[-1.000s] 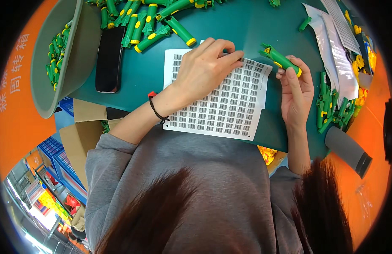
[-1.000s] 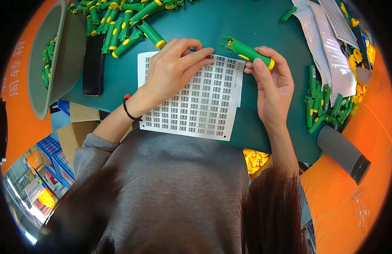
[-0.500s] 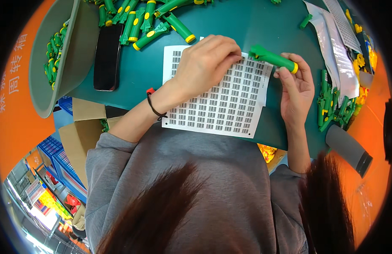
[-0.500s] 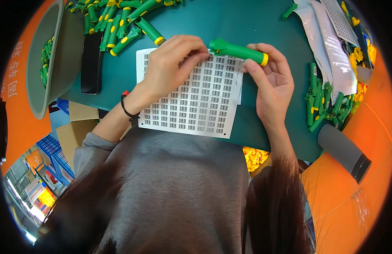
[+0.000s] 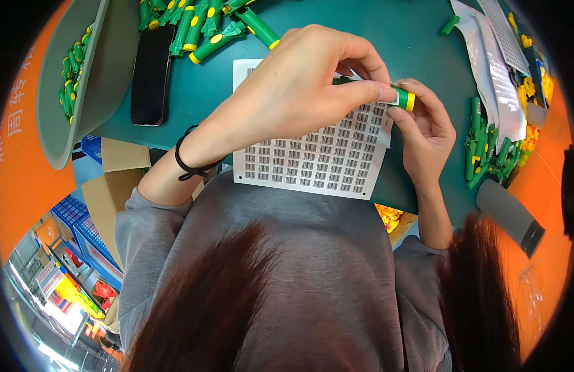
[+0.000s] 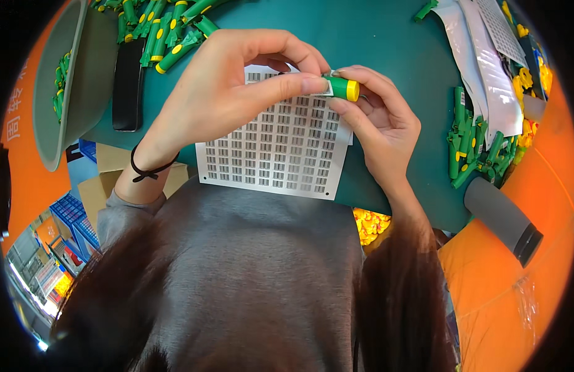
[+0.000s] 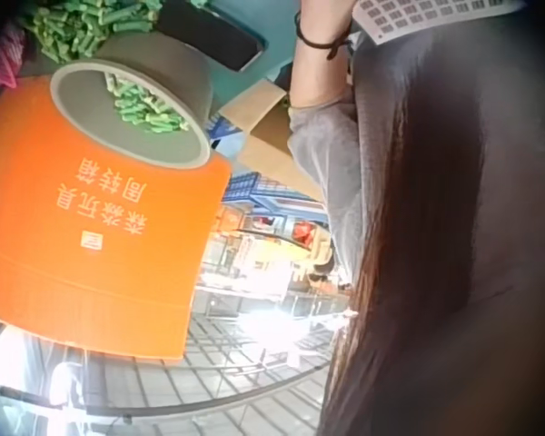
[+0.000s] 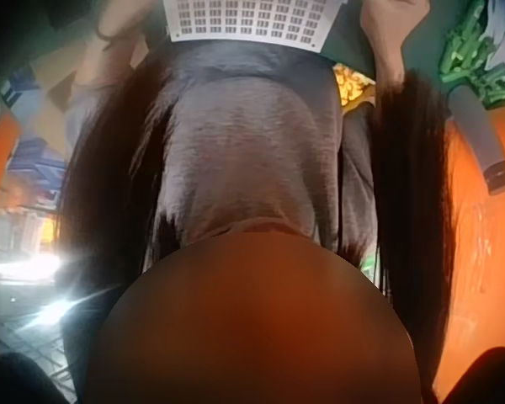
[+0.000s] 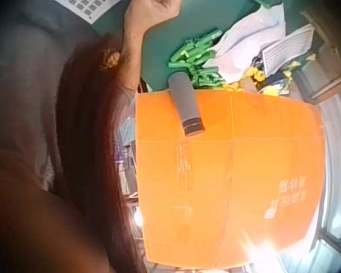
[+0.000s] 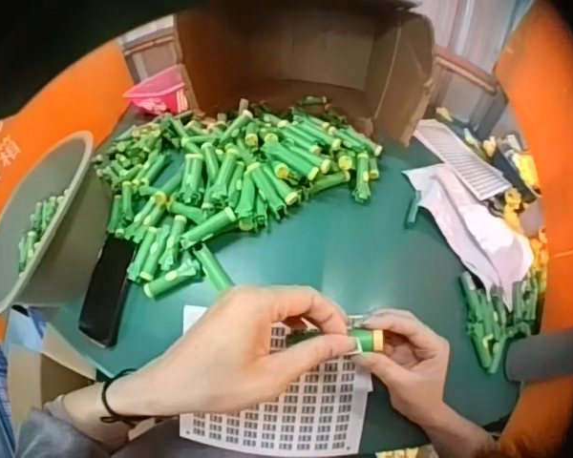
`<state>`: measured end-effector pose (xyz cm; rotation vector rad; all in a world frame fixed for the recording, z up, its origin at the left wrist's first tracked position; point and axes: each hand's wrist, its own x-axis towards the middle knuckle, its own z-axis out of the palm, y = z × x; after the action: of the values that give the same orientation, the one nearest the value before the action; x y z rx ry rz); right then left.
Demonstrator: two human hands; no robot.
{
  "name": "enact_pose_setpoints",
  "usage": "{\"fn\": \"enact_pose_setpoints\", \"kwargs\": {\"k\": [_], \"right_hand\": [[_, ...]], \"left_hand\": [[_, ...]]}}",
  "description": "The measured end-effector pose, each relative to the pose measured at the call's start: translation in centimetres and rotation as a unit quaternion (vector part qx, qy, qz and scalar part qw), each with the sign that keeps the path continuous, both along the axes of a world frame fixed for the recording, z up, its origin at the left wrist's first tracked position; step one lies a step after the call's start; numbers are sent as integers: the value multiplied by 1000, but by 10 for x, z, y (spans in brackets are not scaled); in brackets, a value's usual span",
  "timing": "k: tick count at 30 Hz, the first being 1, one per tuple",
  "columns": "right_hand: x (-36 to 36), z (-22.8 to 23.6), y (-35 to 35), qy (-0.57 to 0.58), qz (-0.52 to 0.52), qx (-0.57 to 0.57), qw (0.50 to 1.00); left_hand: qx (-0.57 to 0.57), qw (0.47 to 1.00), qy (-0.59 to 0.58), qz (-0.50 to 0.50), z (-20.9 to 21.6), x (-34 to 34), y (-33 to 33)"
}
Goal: Apply small adhesive labels to plastic toy components at a factory workbench.
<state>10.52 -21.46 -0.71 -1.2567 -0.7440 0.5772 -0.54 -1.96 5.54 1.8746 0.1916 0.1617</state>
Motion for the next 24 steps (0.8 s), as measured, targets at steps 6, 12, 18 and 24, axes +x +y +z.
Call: {"fn": "enact_pose_setpoints", "kwargs": {"k": [6,12,18,24], "right_hand": [[1,1,-1,-41,7,0,999],[1,2,-2,-68,11,1,998],[2,1,-2,-54,11,0,998],[2,2,-3,-50,24,-6,998]], "left_hand": [[11,1000,24,-12,-2,3,-2],[26,999,23,-13,-1,5,-4],[41,999,17,-12,-2,6,-5],[19,1000,6,-4,-12,2,-8]]}}
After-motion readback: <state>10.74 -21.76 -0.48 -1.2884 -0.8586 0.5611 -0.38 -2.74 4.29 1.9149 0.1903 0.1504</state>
